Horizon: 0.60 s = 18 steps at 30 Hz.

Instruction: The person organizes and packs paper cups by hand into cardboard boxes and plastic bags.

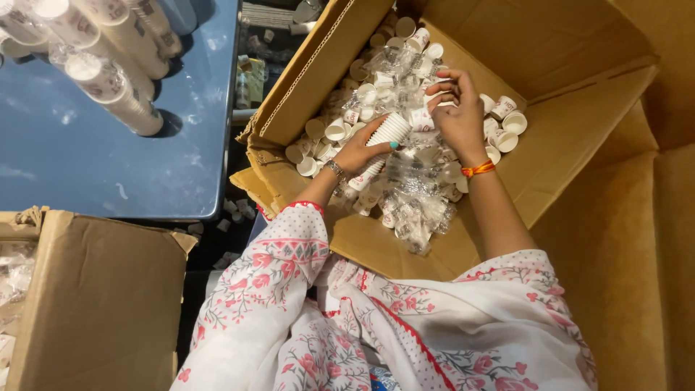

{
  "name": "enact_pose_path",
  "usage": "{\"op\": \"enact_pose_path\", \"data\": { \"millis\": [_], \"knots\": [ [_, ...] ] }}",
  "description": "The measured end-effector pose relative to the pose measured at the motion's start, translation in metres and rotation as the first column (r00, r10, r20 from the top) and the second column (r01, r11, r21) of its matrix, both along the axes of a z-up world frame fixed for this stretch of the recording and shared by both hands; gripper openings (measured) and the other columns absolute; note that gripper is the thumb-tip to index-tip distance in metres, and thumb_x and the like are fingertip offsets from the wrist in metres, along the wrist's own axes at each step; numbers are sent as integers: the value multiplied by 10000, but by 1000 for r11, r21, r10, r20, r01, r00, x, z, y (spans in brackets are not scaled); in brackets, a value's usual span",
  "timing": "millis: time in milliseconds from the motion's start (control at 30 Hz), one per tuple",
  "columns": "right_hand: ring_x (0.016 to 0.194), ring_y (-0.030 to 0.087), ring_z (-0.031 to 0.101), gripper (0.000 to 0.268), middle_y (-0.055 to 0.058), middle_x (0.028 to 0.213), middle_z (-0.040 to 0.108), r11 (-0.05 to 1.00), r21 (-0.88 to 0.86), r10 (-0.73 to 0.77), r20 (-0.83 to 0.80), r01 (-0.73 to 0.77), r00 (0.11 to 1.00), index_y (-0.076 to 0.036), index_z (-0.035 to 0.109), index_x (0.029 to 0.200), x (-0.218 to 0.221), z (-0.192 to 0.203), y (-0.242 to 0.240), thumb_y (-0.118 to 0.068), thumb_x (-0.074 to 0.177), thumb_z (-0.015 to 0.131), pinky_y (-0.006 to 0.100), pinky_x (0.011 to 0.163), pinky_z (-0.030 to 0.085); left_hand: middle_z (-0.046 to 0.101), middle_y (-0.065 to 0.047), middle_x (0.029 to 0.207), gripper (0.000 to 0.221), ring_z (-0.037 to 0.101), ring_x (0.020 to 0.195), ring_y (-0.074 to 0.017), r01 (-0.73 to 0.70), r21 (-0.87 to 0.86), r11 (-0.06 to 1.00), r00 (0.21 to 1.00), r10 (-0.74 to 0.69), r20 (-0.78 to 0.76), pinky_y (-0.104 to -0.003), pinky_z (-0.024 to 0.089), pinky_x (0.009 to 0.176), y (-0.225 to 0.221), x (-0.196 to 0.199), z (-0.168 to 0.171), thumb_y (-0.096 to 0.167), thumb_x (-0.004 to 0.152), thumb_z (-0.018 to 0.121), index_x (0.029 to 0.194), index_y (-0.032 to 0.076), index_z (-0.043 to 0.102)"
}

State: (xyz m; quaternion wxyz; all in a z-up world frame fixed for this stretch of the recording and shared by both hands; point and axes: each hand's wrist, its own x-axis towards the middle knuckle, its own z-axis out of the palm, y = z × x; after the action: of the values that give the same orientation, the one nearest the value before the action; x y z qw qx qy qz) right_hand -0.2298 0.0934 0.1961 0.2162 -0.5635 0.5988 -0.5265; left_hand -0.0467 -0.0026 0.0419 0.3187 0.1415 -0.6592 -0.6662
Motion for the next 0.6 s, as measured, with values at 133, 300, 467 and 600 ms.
{"op": "enact_pose_path", "data": {
  "millis": [133, 300, 467, 600],
  "knots": [
    [978, 119, 655, 515, 99, 1141, 676, 995, 2, 95, -141, -96, 985, -22, 524, 1343, 14, -4, -1, 143, 860, 595, 249, 834, 555, 545, -129, 1493, 796, 560, 1295, -181, 22, -83, 996, 1000, -20, 21, -331, 452, 1099, 4, 1, 6, 262, 913, 775, 1564, 29, 381],
    [1093, 160, 688, 470, 83, 1235, 662, 969, 119, 233, -143, -217, 962, -46, 504, 1357, 37, -3, 0, 70, 908, 586, 286, 855, 568, 467, -187, 1545, 796, 468, 1393, -238, 41, -269, 962, 996, -19, 83, -361, 389, 1134, -6, -10, -35, 243, 991, 814, 1589, 3, 346],
    [1287, 220, 643, 394, 117, 1424, 587, 958, 10, 288, -51, -288, 956, -68, 470, 1435, 30, -30, -11, -90, 1050, 549, 365, 1070, 534, 610, -160, 1296, 863, 660, 906, -185, 161, 250, 955, 987, -148, -70, -318, 602, 702, 2, 8, 18, 255, 902, 733, 1606, 72, 269],
    [1328, 251, 577, 538, 134, 1532, 477, 994, 70, 83, 21, -85, 996, -115, 379, 1512, 35, -21, -11, -337, 1049, 539, 398, 1101, 528, 625, -200, 1233, 817, 709, 703, -199, 192, 496, 847, 938, -10, -347, -354, 634, 549, -19, 20, 33, 227, 893, 661, 1553, 162, 185]
  ]
}}
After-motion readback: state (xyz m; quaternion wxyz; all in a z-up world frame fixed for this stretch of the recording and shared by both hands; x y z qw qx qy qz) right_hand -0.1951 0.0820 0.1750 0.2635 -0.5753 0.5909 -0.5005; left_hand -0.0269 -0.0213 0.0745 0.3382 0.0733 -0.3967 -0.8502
